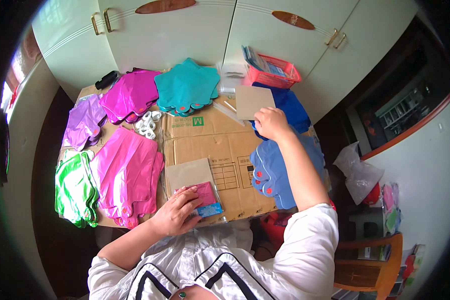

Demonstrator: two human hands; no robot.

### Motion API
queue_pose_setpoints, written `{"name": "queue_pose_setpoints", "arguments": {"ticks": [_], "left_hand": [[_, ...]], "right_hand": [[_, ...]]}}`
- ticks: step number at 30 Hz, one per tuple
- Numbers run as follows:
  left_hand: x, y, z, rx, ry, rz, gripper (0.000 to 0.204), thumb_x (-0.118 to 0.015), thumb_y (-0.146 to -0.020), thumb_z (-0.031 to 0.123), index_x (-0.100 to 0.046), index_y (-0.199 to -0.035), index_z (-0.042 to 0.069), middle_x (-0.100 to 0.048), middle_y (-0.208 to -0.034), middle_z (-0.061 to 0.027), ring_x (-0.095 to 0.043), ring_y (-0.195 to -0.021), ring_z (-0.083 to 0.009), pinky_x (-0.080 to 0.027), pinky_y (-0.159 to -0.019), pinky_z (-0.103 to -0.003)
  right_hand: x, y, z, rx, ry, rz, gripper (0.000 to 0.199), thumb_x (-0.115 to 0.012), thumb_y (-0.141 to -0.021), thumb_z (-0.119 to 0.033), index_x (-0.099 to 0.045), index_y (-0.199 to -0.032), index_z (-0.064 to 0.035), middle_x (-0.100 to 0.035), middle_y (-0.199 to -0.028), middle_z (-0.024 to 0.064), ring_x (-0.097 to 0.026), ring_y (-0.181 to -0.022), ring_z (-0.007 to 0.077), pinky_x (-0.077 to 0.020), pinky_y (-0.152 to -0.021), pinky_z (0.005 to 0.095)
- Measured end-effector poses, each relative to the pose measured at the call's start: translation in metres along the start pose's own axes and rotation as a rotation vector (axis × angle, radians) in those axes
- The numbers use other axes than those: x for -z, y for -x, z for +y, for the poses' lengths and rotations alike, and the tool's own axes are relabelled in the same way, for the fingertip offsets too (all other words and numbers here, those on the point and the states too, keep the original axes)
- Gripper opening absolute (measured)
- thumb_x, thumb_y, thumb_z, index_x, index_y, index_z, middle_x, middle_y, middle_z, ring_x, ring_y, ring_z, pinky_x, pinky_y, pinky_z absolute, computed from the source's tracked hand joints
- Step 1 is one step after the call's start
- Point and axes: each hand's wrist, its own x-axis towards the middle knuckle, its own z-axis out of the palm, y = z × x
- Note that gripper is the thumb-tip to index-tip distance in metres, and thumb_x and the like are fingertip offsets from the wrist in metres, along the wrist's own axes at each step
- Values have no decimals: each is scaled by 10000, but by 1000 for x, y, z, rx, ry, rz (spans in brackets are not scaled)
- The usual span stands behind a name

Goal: Folding colorful foil balloons and placing them into cardboard-backed plastic packaging with labels.

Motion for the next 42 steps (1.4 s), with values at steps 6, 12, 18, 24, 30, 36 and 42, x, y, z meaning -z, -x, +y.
{"name": "queue_pose_setpoints", "arguments": {"ticks": [6, 12, 18, 24, 30, 36, 42], "left_hand": [[3, 2, 3, 17, -15, 12, 435, -706, -784, 161, -561, -1151, -23, -539, -1157, -183, -491, -1229, -347, -370, -1068, -477], [6, -7, 0, -6, -8, 12, 410, -720, -783, 166, -571, -1116, -21, -555, -1141, -170, -511, -1217, -337, -383, -1060, -473], [4, -10, -6, 3, 12, -9, 433, -741, -765, 175, -583, -1123, -9, -552, -1145, -161, -507, -1219, -334, -379, -1064, -471], [0, -4, -9, 39, 31, -6, 426, -732, -772, 178, -574, -1119, -13, -541, -1160, -177, -507, -1222, -351, -400, -1044, -493], [-7, -3, -15, 23, 66, 7, 427, -730, -742, 153, -578, -1082, -55, -536, -1152, -222, -507, -1207, -397, -390, -1040, -518], [-10, 2, -13, 6, -37, 49, 367, -768, -709, 151, -602, -1000, -1, -592, -1158, -176, -545, -1175, -352, -425, -1003, -485], [-12, 8, -8, -45, -156, 73, 374, -767, -718, 176, -608, -1010, 4, -591, -1197, -175, -563, -1138, -338, -458, -915, -455]], "right_hand": [[13, -70, -5, -337, -296, -146, 277, -684, -752, -380, -707, -771, -105, -700, -822, 130, -675, -796, 315, -532, -728, 418], [-81, -166, 29, -588, -416, 58, 120, -672, -739, -217, -727, -769, -115, -705, -786, 111, -687, -774, 253, -528, -717, 362], [-122, -194, 66, -728, -410, -1, 178, -593, -766, -194, -753, -817, -138, -702, -899, 153, -674, -880, 331, -536, -808, 385], [-96, -172, 52, -633, -552, -118, 107, -656, -730, -192, -748, -759, -144, -713, -832, 114, -691, -801, 253, -534, -755, 345], [-21, -94, 13, -392, -594, -118, 157, -664, -855, -172, -695, -888, -22, -646, -708, -6, -566, -658, 61, -466, -606, 249], [51, -3, -82, -406, -826, -254, 155, -672, -840, -144, -679, -879, 6, -677, -740, 47, -592, -668, 81, -476, -615, 272], [73, 76, -163, -69, -811, -193, 189, -720, -789, -136, -670, -950, -51, -634, -950, 90, -612, -764, 235, -496, -674, 341]]}}
